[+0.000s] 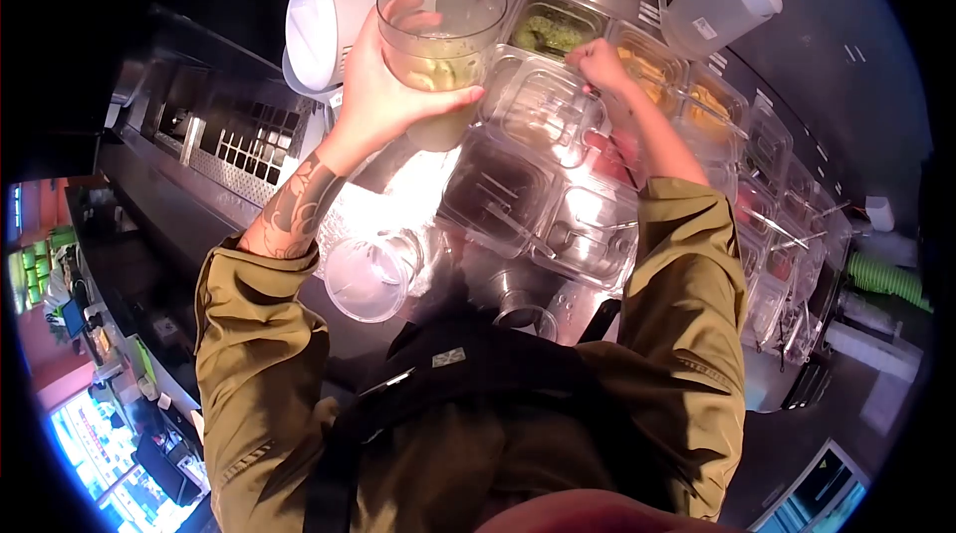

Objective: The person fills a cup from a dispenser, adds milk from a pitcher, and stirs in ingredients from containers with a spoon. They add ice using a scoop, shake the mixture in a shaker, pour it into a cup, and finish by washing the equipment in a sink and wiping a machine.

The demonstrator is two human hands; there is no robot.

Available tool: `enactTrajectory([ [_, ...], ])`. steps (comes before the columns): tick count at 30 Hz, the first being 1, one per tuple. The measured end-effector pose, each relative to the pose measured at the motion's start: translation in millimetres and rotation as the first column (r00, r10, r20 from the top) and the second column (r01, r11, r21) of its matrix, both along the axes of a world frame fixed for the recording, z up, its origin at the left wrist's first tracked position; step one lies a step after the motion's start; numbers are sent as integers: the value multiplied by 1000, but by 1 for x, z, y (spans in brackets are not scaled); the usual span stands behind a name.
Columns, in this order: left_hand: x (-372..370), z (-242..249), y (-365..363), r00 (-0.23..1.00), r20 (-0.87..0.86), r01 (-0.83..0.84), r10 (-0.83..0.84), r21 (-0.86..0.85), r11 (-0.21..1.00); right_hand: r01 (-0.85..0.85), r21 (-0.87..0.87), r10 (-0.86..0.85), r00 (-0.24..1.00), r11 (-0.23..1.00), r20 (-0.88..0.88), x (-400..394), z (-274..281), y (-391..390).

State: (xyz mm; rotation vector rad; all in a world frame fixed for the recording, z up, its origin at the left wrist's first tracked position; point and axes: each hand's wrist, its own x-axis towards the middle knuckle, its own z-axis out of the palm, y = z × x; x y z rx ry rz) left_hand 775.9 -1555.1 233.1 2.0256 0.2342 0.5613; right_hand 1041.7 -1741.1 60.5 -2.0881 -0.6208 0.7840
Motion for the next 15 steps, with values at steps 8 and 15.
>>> enactTrajectory([
  [8, 13, -22, 4, 998, -47, -40, 40, -6, 999, 380, 242, -176, 788, 893, -590, -2, 7, -64],
  [15, 43, -22, -7, 992, -125, 8, -11, -25, 1000, 273, 308, -231, 959, 911, -165, -9, 55, -97],
])
